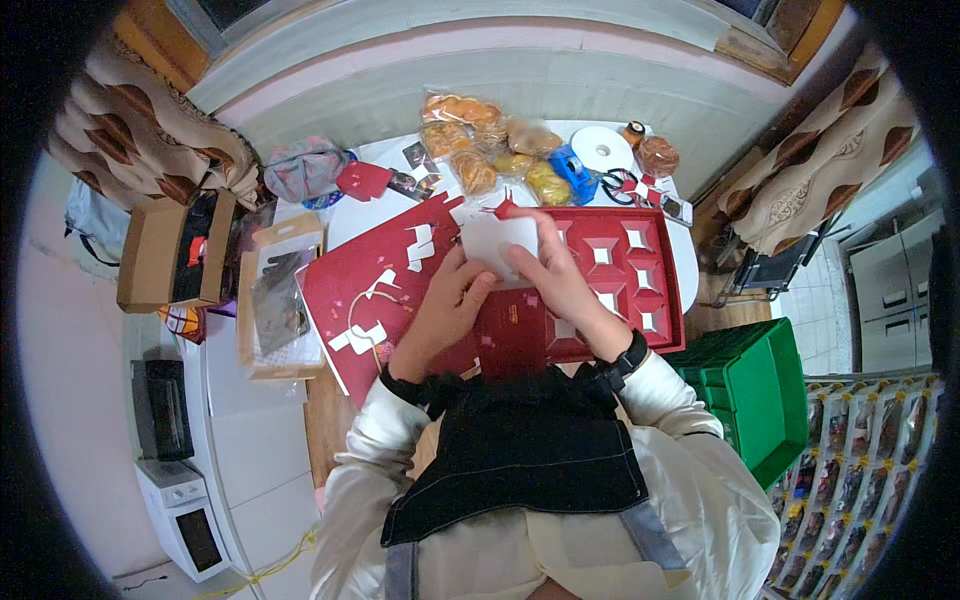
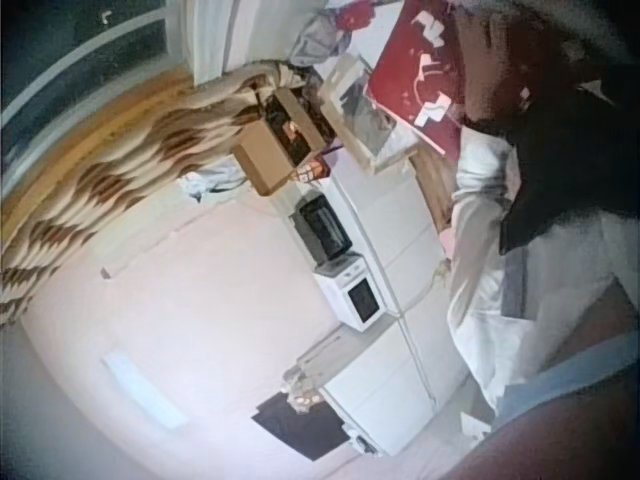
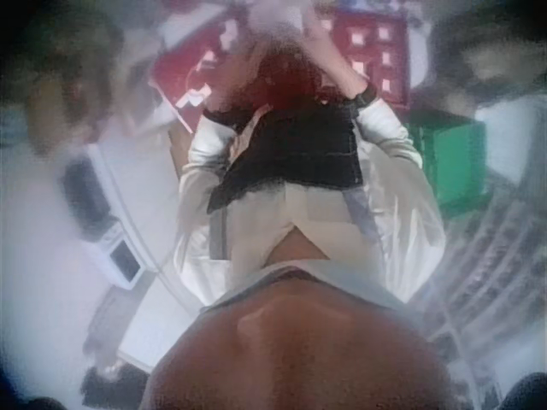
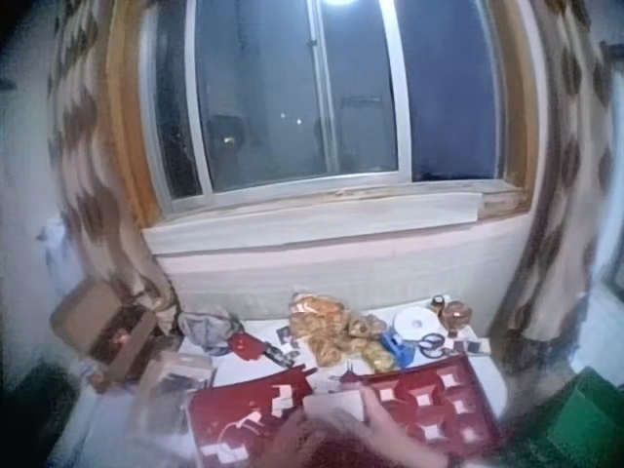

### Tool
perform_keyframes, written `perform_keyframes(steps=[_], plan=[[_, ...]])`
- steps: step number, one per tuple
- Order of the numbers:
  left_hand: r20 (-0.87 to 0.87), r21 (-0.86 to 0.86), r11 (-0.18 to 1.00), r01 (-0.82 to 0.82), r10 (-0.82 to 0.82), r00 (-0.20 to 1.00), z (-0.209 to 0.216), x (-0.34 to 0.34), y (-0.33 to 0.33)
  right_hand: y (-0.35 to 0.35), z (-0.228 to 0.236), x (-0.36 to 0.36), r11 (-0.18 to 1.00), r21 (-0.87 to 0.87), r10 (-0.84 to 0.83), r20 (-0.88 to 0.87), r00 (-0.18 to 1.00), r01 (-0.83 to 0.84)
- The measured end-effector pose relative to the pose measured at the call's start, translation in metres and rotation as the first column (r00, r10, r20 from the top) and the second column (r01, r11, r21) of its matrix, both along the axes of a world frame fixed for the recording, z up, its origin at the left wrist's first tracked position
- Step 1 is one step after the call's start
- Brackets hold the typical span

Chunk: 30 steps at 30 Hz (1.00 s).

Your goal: The person folds flat red paper pieces into small rectangular boxes and places them into a red tray with molded compartments. The person repeats this process for several pieces, arranging the finished boxes neatly in the tray.

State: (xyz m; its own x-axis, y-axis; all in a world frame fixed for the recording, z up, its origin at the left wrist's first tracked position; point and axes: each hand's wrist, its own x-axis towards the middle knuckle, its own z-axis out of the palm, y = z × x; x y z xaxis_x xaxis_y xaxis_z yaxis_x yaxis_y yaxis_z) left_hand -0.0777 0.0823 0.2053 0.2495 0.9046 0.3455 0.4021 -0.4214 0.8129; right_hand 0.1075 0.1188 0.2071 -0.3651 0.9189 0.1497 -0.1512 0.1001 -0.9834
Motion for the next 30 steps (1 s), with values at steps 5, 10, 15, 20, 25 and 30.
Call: perform_keyframes(steps=[5,10,15,20,25,30], plan=[[0.232,-0.339,0.937,-0.085,0.171,0.957,-0.06,0.019,-0.03,-0.012,-0.039,0.016,0.986,-0.053,0.162,0.015,0.987,-0.161],[0.227,-0.147,0.976,-0.16,0.191,0.955,-0.052,0.026,-0.038,-0.013,-0.03,0.026,0.967,-0.233,0.126,0.108,0.986,-0.098],[0.281,-0.376,0.918,-0.125,0.241,0.929,-0.025,0.031,-0.042,-0.021,-0.021,0.029,0.963,-0.132,0.251,0.139,0.958,-0.233],[0.158,-0.496,0.86,-0.12,0.225,0.962,-0.028,0.025,-0.04,-0.017,-0.027,0.028,0.859,-0.412,0.334,0.0,0.943,-0.304],[0.085,-0.523,0.847,-0.098,0.166,0.982,-0.041,0.022,-0.041,-0.017,-0.034,0.036,0.855,-0.438,0.366,0.131,0.921,-0.277],[0.167,-0.605,0.793,-0.073,0.216,0.962,-0.04,0.021,-0.036,-0.019,-0.032,0.033,0.821,-0.526,0.243,-0.034,0.97,-0.224]])
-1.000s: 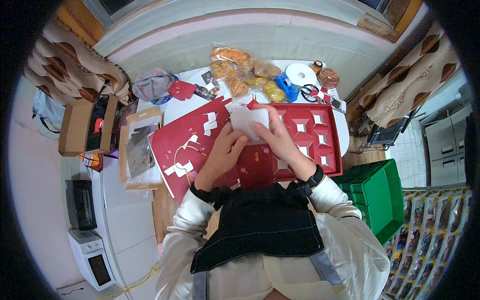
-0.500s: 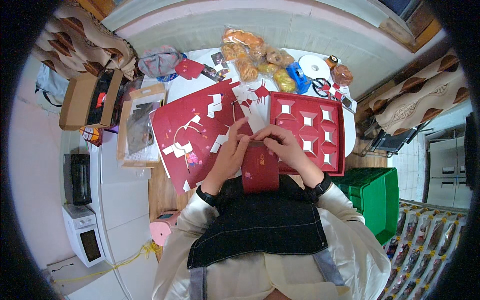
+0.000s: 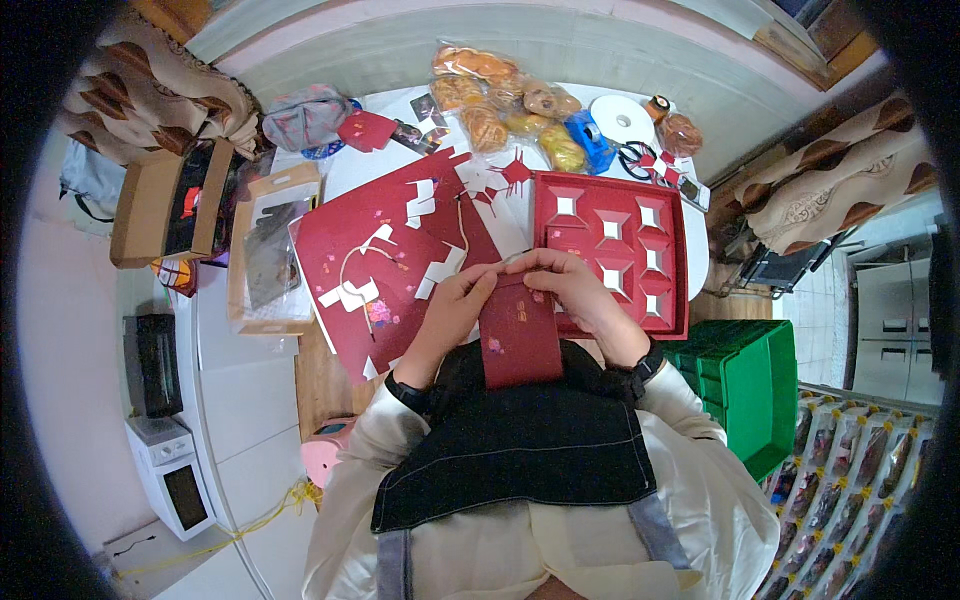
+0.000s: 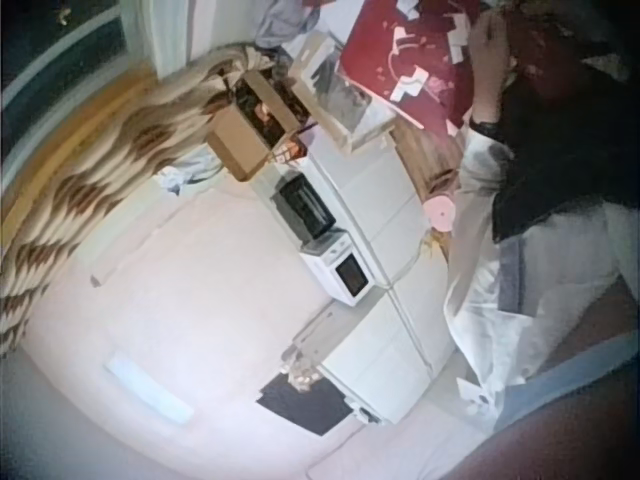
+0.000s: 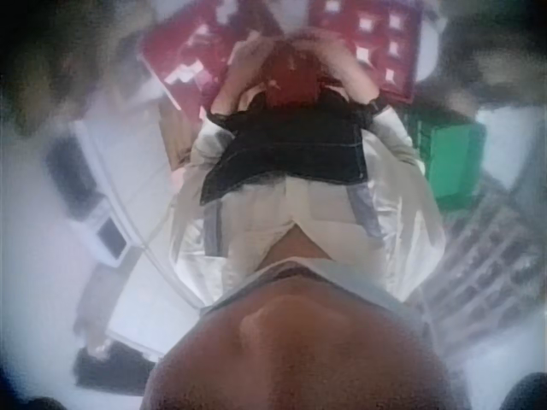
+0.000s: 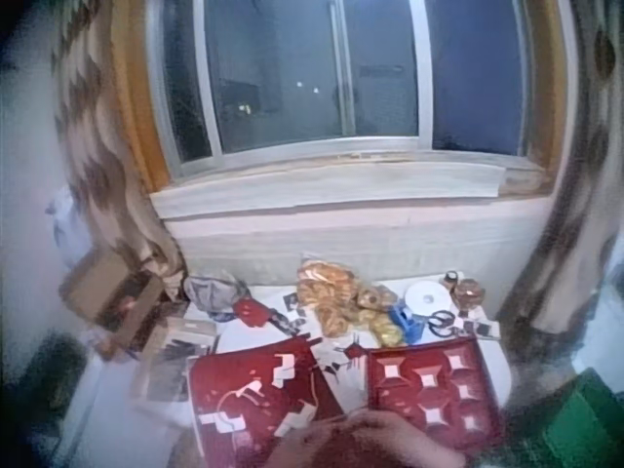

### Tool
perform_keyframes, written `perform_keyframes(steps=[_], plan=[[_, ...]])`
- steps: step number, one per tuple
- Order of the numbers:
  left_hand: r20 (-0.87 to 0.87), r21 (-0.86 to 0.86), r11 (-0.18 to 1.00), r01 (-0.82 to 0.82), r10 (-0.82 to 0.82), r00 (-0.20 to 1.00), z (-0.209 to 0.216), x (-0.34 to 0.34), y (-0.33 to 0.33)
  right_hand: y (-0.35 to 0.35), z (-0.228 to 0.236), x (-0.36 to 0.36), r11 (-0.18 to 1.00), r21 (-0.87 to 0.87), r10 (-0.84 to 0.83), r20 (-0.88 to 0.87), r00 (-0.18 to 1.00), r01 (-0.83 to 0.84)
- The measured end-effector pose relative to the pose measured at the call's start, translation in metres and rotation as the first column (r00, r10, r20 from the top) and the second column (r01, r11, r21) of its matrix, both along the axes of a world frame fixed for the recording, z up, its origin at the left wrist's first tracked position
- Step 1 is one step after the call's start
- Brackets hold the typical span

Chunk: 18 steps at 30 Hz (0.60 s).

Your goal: The person folds flat red paper pieces into small rectangular boxes and places them into a red tray with molded compartments. The person repeats this process for several pieces, arranging the finished boxes neatly in the tray.

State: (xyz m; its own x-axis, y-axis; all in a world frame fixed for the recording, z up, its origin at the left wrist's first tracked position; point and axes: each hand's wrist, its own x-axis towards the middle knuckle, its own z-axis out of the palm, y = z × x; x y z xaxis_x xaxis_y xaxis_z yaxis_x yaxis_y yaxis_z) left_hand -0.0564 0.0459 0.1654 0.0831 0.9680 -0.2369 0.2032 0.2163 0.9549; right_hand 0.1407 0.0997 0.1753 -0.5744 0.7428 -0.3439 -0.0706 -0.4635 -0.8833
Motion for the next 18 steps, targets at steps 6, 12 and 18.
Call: perform_keyframes(steps=[6,12,18], plan=[[0.171,0.103,0.989,0.105,-0.121,0.978,0.029,-0.001,0.003,0.0,0.03,-0.006,0.996,0.013,-0.089,-0.081,0.993,0.09],[0.138,0.259,0.938,0.229,-0.27,0.953,0.044,-0.008,-0.002,-0.003,0.036,-0.006,0.913,0.402,0.064,0.019,0.998,-0.067],[0.07,0.226,0.935,0.273,-0.295,0.953,0.06,-0.005,0.001,0.003,0.038,-0.003,0.994,0.069,0.098,-0.128,0.987,-0.09]])
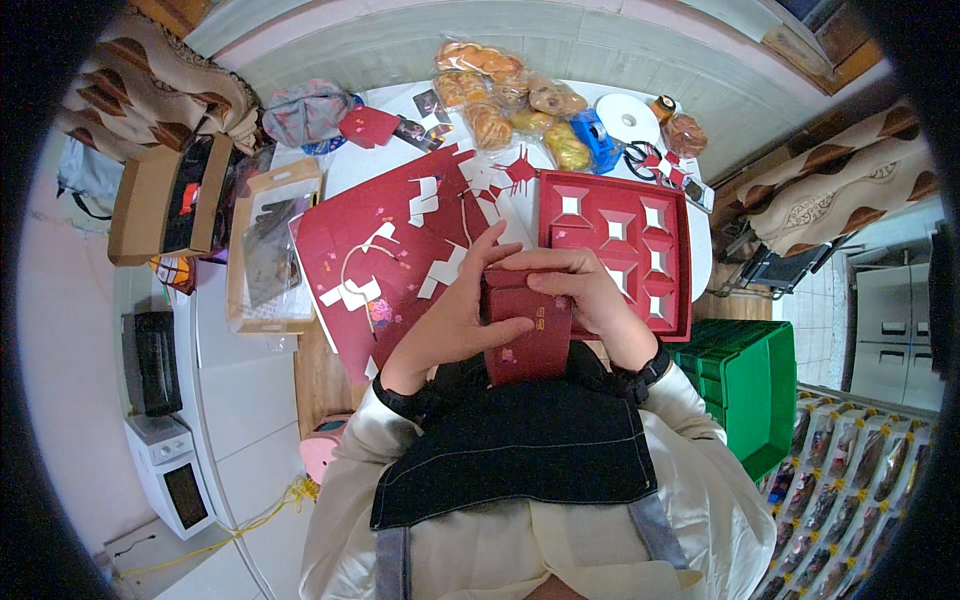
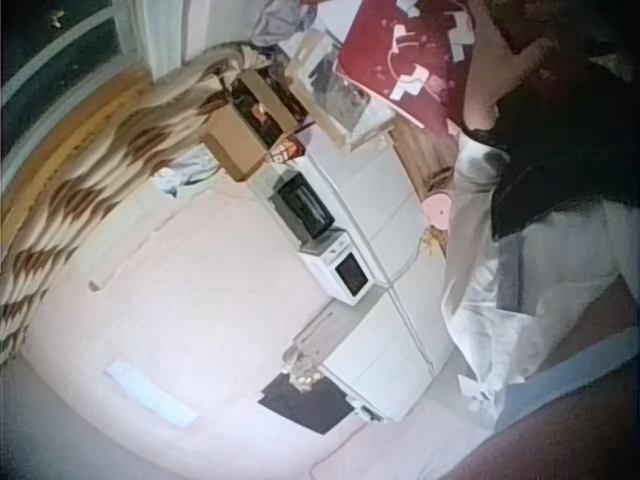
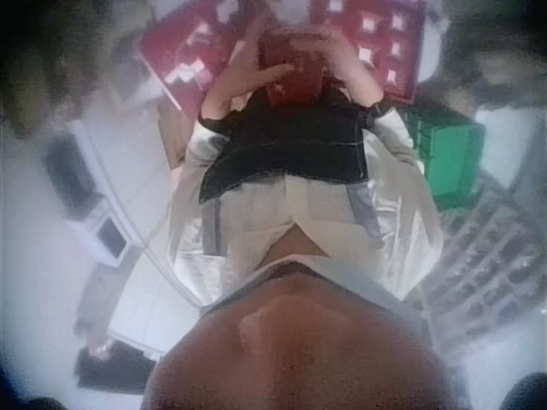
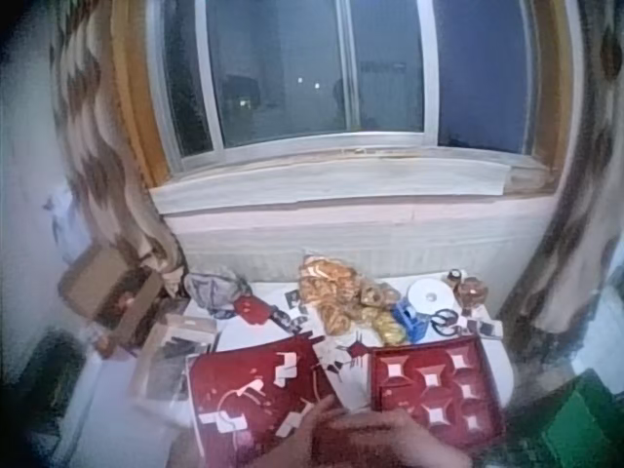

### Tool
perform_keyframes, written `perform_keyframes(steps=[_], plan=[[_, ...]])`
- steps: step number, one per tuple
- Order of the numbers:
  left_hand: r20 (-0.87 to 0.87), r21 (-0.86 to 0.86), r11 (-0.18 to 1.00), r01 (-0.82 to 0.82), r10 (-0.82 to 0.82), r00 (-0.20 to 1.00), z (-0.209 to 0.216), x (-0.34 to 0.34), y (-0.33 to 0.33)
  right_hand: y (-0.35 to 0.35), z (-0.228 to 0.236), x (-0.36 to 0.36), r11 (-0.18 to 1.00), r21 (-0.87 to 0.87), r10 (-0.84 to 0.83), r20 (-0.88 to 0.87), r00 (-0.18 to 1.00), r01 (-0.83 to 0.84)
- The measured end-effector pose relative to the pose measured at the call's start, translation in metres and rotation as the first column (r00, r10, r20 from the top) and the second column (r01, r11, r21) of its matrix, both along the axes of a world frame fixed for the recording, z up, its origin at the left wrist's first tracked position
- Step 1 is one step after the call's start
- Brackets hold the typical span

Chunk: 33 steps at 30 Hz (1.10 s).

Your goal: The person folds flat red paper pieces into small rectangular boxes and places them into a red tray with molded compartments. The person repeats this process for several pieces, arranging the finished boxes neatly in the tray.

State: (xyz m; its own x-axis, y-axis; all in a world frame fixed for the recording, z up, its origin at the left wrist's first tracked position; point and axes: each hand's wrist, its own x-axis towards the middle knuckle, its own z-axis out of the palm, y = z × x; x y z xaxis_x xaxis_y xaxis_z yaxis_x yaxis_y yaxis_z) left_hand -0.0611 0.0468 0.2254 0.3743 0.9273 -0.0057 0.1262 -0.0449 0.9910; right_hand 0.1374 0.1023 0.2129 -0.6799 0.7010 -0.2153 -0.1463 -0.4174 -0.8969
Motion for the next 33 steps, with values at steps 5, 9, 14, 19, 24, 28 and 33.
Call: perform_keyframes(steps=[5,9,14,19,24,28,33], plan=[[-0.058,0.05,0.999,-0.001,0.003,0.998,-0.005,-0.003,-0.001,0.0,-0.009,0.001,1.0,-0.002,-0.007,-0.056,0.998,0.007],[-0.11,0.068,0.996,0.064,-0.056,0.992,-0.006,-0.006,0.0,0.003,-0.016,0.009,0.993,0.111,0.049,-0.035,0.998,-0.045],[-0.075,0.174,0.983,0.06,-0.047,0.996,-0.009,-0.007,-0.003,0.002,-0.017,0.012,0.926,0.361,0.124,-0.016,0.992,-0.11],[-0.075,0.167,0.978,0.125,-0.113,0.991,-0.012,-0.01,-0.002,-0.004,-0.017,0.014,0.841,0.513,0.194,0.01,0.981,-0.172],[-0.034,0.118,0.987,0.104,-0.101,0.994,-0.02,-0.009,0.001,0.005,-0.01,0.019,0.71,0.664,0.141,0.19,0.972,-0.233],[0.186,-0.115,0.978,-0.175,0.194,0.963,-0.042,-0.018,0.009,0.008,-0.016,0.02,0.869,0.488,0.007,0.15,0.989,-0.08],[0.629,-0.401,0.827,-0.393,0.561,0.539,-0.041,-0.021,0.026,0.013,-0.024,0.016,0.924,0.379,0.071,-0.044,0.997,-0.049]])
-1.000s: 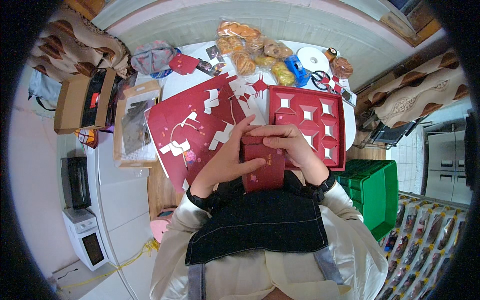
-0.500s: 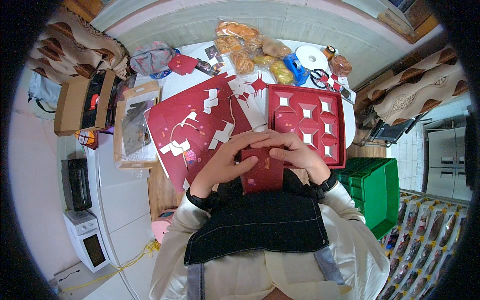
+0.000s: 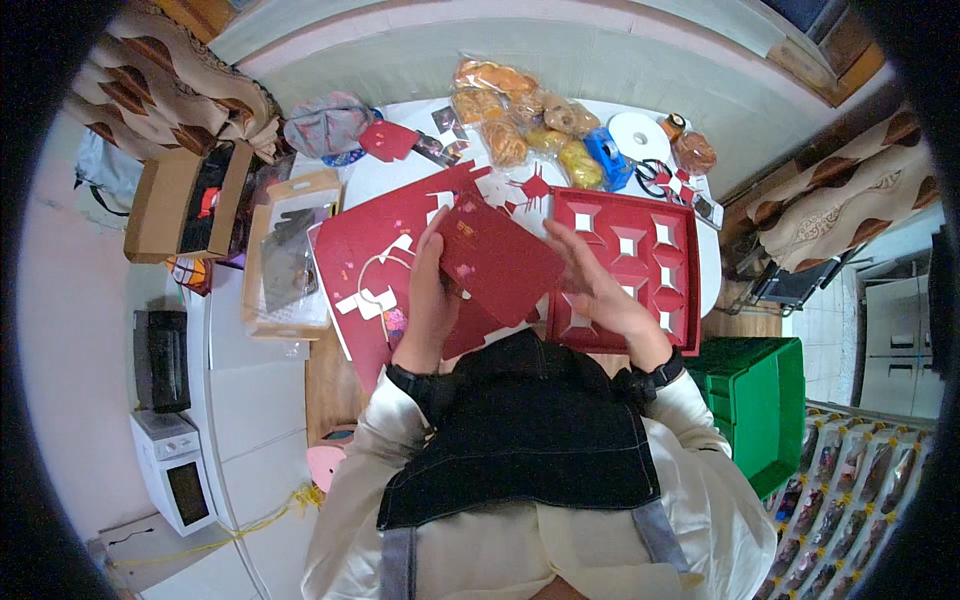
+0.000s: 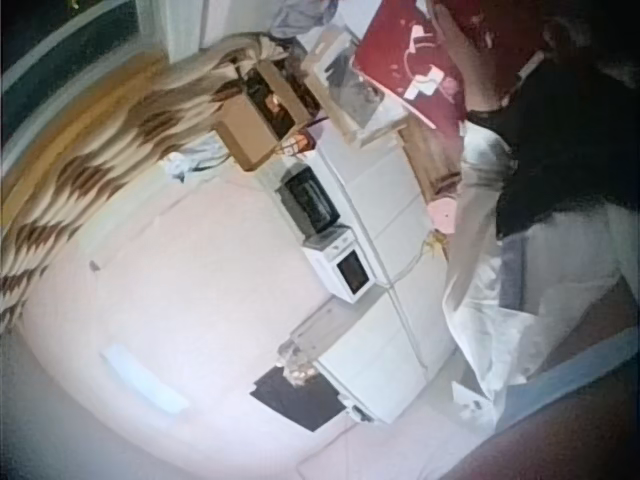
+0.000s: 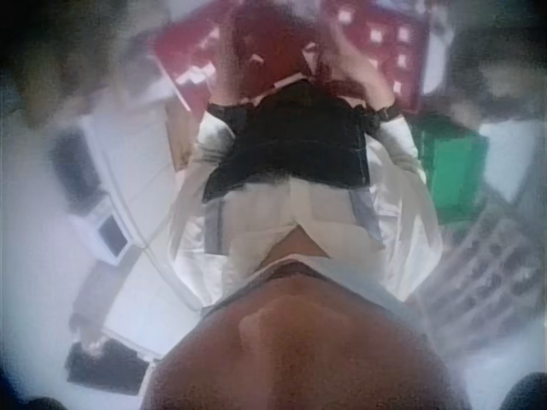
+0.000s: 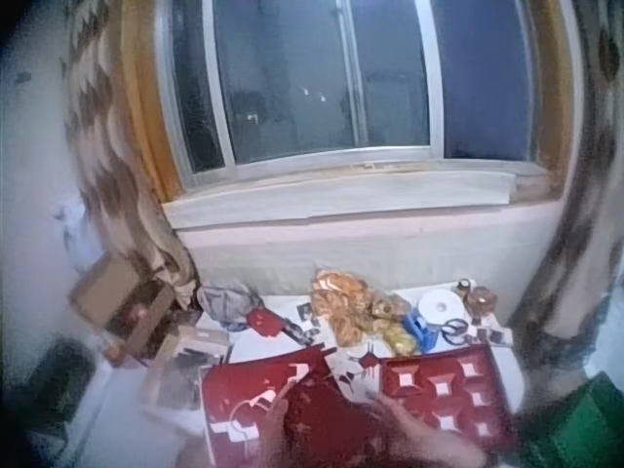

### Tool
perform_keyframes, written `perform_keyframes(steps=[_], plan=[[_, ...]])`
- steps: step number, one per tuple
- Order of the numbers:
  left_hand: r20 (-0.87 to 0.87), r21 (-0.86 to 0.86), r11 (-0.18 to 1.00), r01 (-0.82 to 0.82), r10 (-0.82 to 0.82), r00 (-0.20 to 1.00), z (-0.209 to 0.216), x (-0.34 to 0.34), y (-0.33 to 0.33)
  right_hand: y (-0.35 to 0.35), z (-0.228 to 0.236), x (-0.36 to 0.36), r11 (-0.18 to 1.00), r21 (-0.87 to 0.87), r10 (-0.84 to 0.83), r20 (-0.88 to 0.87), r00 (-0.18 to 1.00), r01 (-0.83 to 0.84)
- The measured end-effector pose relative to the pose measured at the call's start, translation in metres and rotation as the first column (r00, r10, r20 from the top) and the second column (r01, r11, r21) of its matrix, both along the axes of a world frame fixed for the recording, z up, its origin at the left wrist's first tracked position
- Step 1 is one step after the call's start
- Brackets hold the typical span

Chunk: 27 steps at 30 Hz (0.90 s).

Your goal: The person folds flat red paper pieces into small rectangular boxes and places them into a red tray with molded compartments. The person repeats this process for several pieces, arranging the finished boxes neatly in the tray.

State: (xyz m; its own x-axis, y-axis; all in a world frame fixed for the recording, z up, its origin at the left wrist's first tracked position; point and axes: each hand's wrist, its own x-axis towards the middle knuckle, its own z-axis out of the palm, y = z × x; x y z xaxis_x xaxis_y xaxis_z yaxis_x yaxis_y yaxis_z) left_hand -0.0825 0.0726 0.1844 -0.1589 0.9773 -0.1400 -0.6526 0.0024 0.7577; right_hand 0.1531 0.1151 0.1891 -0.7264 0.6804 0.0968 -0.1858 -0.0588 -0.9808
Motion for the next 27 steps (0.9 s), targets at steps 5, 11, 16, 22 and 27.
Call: perform_keyframes(steps=[5,11,16,22,27], plan=[[0.296,-0.08,0.988,0.132,-0.103,0.95,-0.028,0.009,-0.01,-0.007,0.023,-0.03,0.966,0.24,-0.118,0.087,0.989,0.094],[-0.148,0.043,0.91,0.413,-0.403,0.903,-0.027,-0.005,-0.031,0.0,0.011,-0.027,0.996,0.084,-0.014,0.027,1.0,0.011],[-0.028,-0.008,0.93,0.368,-0.368,0.929,-0.029,-0.001,-0.036,-0.005,0.014,-0.032,0.978,0.145,-0.15,0.005,0.989,0.147],[-0.178,-0.139,0.975,0.175,-0.198,0.964,-0.038,0.004,-0.037,-0.015,0.011,-0.027,0.812,0.516,-0.348,0.056,0.936,0.272],[-0.341,-0.191,0.936,0.295,-0.345,0.875,-0.033,-0.009,-0.043,-0.02,0.004,-0.029,0.947,0.284,-0.208,0.183,0.961,0.151]])
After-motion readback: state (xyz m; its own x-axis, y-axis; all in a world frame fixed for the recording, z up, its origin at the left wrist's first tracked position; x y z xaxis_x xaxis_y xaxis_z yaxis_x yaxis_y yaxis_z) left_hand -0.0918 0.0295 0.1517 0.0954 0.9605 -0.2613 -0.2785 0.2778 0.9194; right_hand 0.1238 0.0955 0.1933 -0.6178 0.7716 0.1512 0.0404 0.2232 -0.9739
